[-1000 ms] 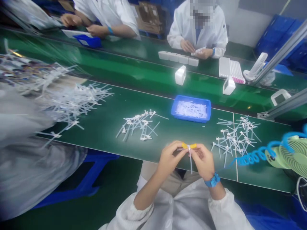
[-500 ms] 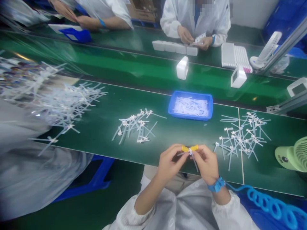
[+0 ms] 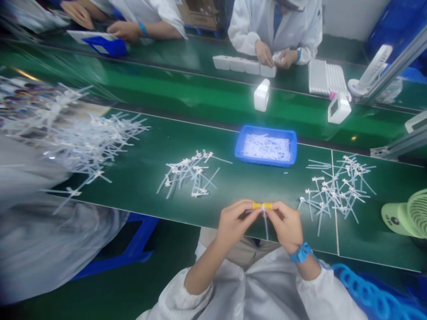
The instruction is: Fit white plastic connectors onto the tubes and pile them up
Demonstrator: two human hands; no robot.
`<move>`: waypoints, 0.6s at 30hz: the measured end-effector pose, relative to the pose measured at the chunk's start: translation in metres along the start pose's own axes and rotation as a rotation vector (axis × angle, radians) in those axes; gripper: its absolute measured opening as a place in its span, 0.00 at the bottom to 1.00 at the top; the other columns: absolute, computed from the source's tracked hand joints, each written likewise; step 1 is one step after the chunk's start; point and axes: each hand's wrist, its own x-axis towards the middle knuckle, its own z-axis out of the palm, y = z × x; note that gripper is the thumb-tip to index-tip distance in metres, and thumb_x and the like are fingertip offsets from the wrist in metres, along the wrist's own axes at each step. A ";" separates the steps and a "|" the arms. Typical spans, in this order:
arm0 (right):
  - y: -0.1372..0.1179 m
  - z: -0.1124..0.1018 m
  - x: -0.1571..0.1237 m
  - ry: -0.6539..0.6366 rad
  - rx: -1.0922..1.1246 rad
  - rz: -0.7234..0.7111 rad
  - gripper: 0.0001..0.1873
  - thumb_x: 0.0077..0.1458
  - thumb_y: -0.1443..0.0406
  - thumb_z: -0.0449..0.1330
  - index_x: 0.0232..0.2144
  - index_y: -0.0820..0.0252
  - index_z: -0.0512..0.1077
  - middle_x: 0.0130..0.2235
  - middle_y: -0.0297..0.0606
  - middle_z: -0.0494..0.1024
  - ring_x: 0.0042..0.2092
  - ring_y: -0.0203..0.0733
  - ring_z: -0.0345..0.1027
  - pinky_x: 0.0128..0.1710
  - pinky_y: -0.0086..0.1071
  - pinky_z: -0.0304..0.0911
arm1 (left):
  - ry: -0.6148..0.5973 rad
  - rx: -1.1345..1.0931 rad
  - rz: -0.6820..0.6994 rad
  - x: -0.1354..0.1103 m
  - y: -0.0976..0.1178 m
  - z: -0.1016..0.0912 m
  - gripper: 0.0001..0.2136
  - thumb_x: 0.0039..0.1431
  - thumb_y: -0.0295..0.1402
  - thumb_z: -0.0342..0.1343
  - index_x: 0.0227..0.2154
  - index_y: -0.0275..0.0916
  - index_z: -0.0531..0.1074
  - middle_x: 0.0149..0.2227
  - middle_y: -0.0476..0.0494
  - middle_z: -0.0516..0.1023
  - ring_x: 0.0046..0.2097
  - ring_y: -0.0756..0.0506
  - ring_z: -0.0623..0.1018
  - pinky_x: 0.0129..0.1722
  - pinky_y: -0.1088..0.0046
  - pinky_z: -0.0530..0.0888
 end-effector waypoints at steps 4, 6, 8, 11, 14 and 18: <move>0.003 0.004 0.003 0.008 0.060 -0.018 0.16 0.65 0.50 0.67 0.33 0.54 0.77 0.35 0.38 0.86 0.37 0.46 0.82 0.41 0.36 0.75 | -0.030 -0.028 -0.099 0.003 0.001 0.000 0.07 0.70 0.34 0.63 0.35 0.40 0.80 0.36 0.45 0.83 0.38 0.46 0.82 0.41 0.72 0.77; 0.003 0.007 0.003 0.014 0.112 -0.026 0.16 0.64 0.50 0.67 0.34 0.54 0.77 0.35 0.38 0.86 0.38 0.47 0.82 0.40 0.36 0.76 | -0.043 -0.088 -0.170 0.009 0.005 -0.001 0.07 0.69 0.35 0.63 0.35 0.39 0.79 0.36 0.45 0.83 0.38 0.45 0.82 0.40 0.72 0.78; 0.002 0.009 0.003 0.000 0.133 -0.038 0.14 0.65 0.52 0.66 0.35 0.54 0.77 0.35 0.38 0.86 0.38 0.46 0.82 0.40 0.36 0.76 | -0.047 -0.177 -0.218 0.020 0.016 -0.001 0.07 0.69 0.35 0.62 0.37 0.38 0.78 0.36 0.45 0.83 0.38 0.45 0.83 0.40 0.72 0.79; 0.000 0.009 0.002 -0.053 0.080 -0.077 0.09 0.64 0.57 0.65 0.36 0.54 0.78 0.35 0.36 0.85 0.35 0.45 0.81 0.39 0.35 0.76 | -0.063 -0.175 -0.158 0.046 0.041 0.005 0.05 0.69 0.34 0.61 0.38 0.39 0.78 0.37 0.46 0.83 0.39 0.44 0.83 0.42 0.71 0.80; -0.002 0.007 0.002 -0.060 -0.038 -0.153 0.06 0.61 0.60 0.64 0.34 0.55 0.79 0.32 0.37 0.85 0.34 0.48 0.79 0.38 0.36 0.75 | -0.137 -0.017 0.003 0.077 0.068 0.025 0.03 0.69 0.33 0.62 0.38 0.40 0.78 0.40 0.46 0.83 0.42 0.44 0.82 0.46 0.69 0.79; -0.004 0.003 0.002 -0.030 -0.051 -0.219 0.08 0.59 0.62 0.63 0.34 0.55 0.83 0.34 0.42 0.87 0.41 0.59 0.82 0.40 0.43 0.77 | -0.339 0.253 0.088 0.101 0.086 0.054 0.11 0.69 0.34 0.64 0.51 0.41 0.77 0.48 0.42 0.81 0.50 0.39 0.81 0.50 0.63 0.80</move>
